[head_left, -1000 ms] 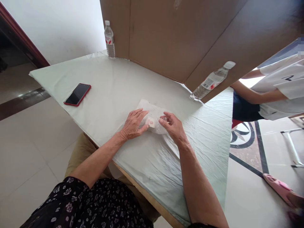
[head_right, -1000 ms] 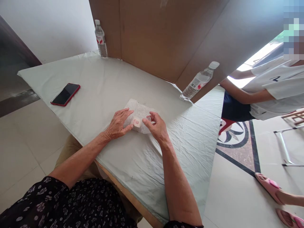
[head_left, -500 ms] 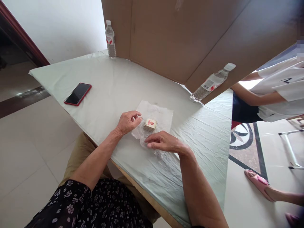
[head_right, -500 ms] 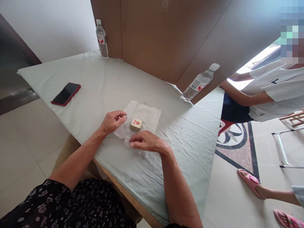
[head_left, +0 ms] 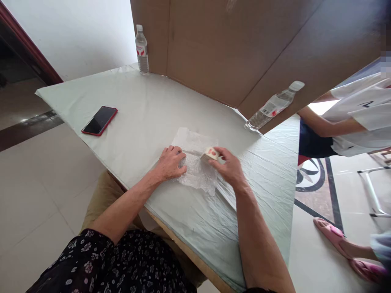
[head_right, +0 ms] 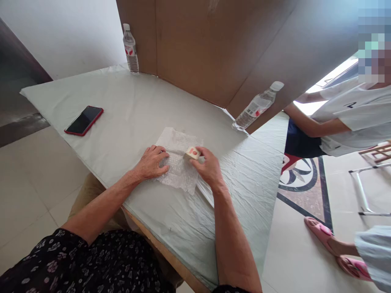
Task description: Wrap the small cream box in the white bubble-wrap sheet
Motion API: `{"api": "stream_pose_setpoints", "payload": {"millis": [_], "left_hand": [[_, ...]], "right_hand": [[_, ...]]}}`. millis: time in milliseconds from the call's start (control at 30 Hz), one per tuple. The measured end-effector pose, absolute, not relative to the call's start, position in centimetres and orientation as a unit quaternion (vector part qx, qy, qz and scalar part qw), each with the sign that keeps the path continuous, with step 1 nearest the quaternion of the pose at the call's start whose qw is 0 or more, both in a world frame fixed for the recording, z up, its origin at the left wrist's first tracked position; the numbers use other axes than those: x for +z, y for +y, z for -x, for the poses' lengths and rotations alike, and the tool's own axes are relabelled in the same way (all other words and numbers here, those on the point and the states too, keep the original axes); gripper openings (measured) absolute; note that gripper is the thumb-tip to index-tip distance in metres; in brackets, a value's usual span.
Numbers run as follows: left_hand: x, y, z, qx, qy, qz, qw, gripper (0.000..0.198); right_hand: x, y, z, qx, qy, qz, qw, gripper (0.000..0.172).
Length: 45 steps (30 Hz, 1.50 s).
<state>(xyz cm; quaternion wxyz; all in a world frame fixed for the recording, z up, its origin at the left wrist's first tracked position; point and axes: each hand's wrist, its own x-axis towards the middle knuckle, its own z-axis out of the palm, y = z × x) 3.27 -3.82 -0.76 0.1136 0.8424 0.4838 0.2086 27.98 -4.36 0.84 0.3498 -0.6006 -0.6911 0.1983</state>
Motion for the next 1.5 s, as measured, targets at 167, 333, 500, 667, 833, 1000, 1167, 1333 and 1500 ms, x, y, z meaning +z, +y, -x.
{"api": "stream_pose_setpoints", "payload": {"millis": [167, 333, 500, 667, 833, 1000, 1167, 1333, 1500], "left_hand": [[-0.8, -3.5, -3.0, 0.194, 0.524, -0.822, 0.106, 0.033], [-0.7, -3.4, -2.7, 0.193, 0.506, -0.833, 0.117, 0.038], [-0.6, -3.5, -2.7, 0.185, 0.481, -0.847, 0.132, 0.043], [-0.5, -3.4, -2.5, 0.172, 0.498, -0.840, 0.134, 0.046], [-0.2, -3.1, -2.2, 0.173, 0.561, -0.799, 0.129, 0.046], [0.0, -2.9, -1.5, 0.150, 0.552, -0.808, 0.141, 0.051], [0.2, -2.3, 0.2, 0.065, 0.487, -0.848, 0.199, 0.076], [0.1, -1.7, 1.5, 0.035, 0.457, -0.861, 0.222, 0.088], [0.0, -1.5, 2.0, 0.046, 0.436, -0.870, 0.226, 0.088]], "right_hand": [[2.1, -4.4, -34.4, 0.182, -0.590, 0.718, 0.320, 0.054], [2.5, -4.6, -35.5, 0.122, -0.622, 0.710, 0.309, 0.047], [1.6, -4.5, -29.2, 0.037, -0.725, 0.593, 0.350, 0.036], [-0.3, -5.0, -25.1, 0.120, -0.828, 0.524, 0.156, 0.077], [-1.1, -4.9, -27.5, 0.162, -0.830, 0.528, 0.080, 0.104], [-0.5, -4.9, -28.5, 0.178, -0.834, 0.519, 0.064, 0.104], [0.0, -4.9, -28.3, 0.194, -0.832, 0.518, 0.051, 0.103], [0.1, -4.8, -28.4, 0.200, -0.829, 0.519, 0.051, 0.104], [-0.1, -4.7, -28.5, 0.202, -0.834, 0.509, 0.065, 0.103]]}}
